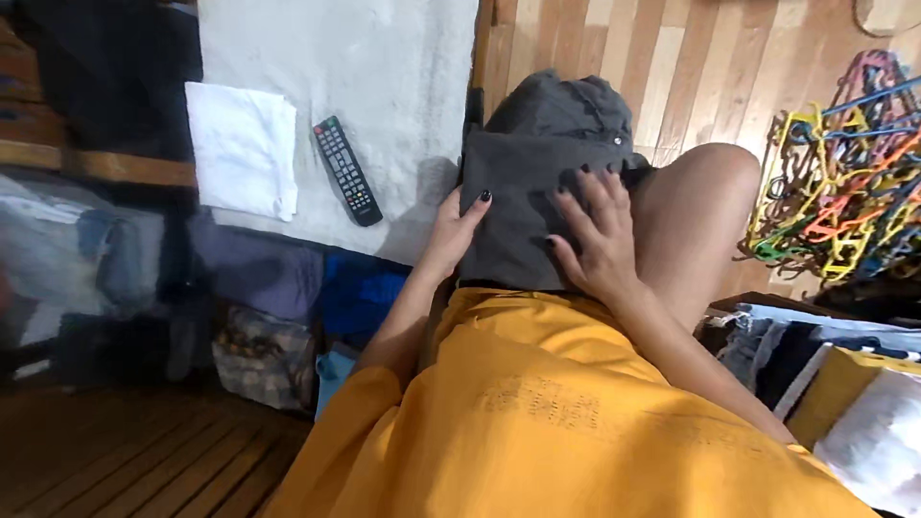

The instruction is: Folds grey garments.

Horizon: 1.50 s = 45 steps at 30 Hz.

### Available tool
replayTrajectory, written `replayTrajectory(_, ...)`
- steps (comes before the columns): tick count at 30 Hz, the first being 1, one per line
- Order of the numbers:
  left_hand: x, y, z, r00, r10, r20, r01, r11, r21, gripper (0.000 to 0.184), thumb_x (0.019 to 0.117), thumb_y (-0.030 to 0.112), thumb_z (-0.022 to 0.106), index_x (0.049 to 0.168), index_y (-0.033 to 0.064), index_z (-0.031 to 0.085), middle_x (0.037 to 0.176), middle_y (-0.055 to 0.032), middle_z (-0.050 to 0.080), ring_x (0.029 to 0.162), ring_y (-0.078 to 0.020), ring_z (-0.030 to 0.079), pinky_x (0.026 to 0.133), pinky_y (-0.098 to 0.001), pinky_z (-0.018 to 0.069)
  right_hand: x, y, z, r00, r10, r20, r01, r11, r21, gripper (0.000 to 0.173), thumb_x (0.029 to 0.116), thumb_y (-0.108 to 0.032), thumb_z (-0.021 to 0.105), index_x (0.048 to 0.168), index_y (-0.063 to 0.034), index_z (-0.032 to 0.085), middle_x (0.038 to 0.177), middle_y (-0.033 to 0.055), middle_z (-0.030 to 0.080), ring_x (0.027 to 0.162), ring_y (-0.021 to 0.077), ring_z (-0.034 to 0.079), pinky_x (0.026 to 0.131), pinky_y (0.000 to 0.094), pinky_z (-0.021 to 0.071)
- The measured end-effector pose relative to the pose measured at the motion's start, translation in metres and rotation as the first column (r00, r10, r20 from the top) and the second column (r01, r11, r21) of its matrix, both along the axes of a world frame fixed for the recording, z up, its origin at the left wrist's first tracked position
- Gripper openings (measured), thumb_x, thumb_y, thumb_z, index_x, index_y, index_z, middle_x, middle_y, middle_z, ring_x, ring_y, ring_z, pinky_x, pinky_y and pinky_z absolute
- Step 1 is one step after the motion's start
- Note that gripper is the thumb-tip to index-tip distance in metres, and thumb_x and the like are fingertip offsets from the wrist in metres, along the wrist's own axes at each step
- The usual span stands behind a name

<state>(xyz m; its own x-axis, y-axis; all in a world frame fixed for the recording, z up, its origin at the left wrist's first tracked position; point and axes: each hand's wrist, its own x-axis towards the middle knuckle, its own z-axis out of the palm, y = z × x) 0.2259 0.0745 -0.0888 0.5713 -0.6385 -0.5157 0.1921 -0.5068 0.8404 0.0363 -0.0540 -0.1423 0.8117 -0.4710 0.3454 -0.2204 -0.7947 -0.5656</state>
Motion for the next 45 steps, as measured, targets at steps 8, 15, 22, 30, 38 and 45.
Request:
replayTrajectory(8, -0.009, 0.006, -0.021, 0.939, -0.264, 0.221, 0.176, 0.92, 0.351, 0.062, 0.1101, 0.045, 0.039, 0.147, -0.0034, 0.048, 0.146, -0.0296, 0.049, 0.137, -0.0399, 0.049, 0.114, -0.0544, 0.0397, -0.009, -0.022, -0.062, 0.998, 0.019, 0.063, -0.022, 0.999, 0.039, 0.086, 0.0914, -0.08, 0.041, 0.155, -0.022, 0.044, 0.166, 0.0245, 0.023, 0.155, 0.0425, 0.016, 0.125, 0.0616, 0.0163)
replayTrajectory(15, -0.002, -0.002, 0.011, 0.979, -0.199, -0.046, 0.204, 0.969, 0.139, 0.058, 0.1057, 0.038, 0.057, 0.15, 0.0004, 0.047, 0.142, -0.0242, 0.058, 0.134, -0.0336, 0.055, 0.114, -0.0529, 0.0413, -0.014, -0.035, -0.058, 0.962, -0.097, 0.255, 0.007, 0.943, 0.332, 0.079, 0.105, -0.055, 0.031, 0.155, 0.0057, 0.034, 0.165, 0.0314, 0.02, 0.156, 0.0402, 0.016, 0.128, 0.0508, 0.0128)
replayTrajectory(22, -0.029, 0.009, 0.035, 0.885, -0.435, 0.168, 0.341, 0.849, 0.403, 0.062, 0.1038, 0.049, 0.055, 0.141, -0.0007, 0.052, 0.111, -0.0205, 0.07, 0.107, -0.0341, 0.069, 0.089, -0.0565, 0.0554, -0.007, -0.043, -0.063, 0.867, -0.339, 0.365, -0.067, 0.646, 0.76, 0.061, 0.1105, -0.03, 0.019, 0.153, 0.013, 0.024, 0.158, 0.0257, 0.038, 0.147, 0.0264, 0.04, 0.124, 0.0387, 0.032)
replayTrajectory(30, -0.006, -0.001, 0.023, 0.975, -0.217, 0.048, 0.209, 0.969, 0.132, 0.053, 0.1053, 0.039, 0.057, 0.133, -0.0068, 0.059, 0.124, -0.026, 0.066, 0.119, -0.0344, 0.064, 0.104, -0.0534, 0.049, 0.006, -0.031, -0.047, 0.882, -0.344, 0.322, -0.041, 0.624, 0.78, 0.057, 0.1116, -0.028, 0.018, 0.151, 0.0118, 0.033, 0.154, 0.0206, 0.045, 0.143, 0.0191, 0.045, 0.122, 0.0331, 0.0339)
replayTrajectory(38, 0.002, 0.001, 0.067, 0.971, -0.076, -0.228, -0.013, 0.931, -0.365, 0.041, 0.1075, 0.012, 0.049, 0.145, -0.004, 0.046, 0.127, -0.016, 0.063, 0.11, -0.0118, 0.064, 0.099, -0.0297, 0.0531, -0.009, -0.045, -0.063, 0.913, -0.375, 0.161, 0.042, 0.479, 0.877, 0.058, 0.1117, -0.033, 0.013, 0.156, 0.0017, 0.029, 0.155, 0.0158, 0.046, 0.134, 0.0217, 0.054, 0.108, 0.0386, 0.0495)
replayTrajectory(45, 0.047, 0.172, 0.196, 0.92, 0.165, 0.354, -0.149, 0.986, -0.072, 0.032, 0.1006, 0.01, 0.053, 0.133, 0.0082, 0.053, 0.106, 0.0171, 0.067, 0.096, 0.0108, 0.063, 0.088, -0.0132, 0.0544, -0.014, -0.048, -0.061, 0.874, -0.482, 0.059, 0.129, 0.348, 0.928, 0.051, 0.1125, -0.027, 0.017, 0.152, -0.0023, 0.036, 0.143, 0.0098, 0.056, 0.12, 0.0168, 0.062, 0.1, 0.0357, 0.0525)
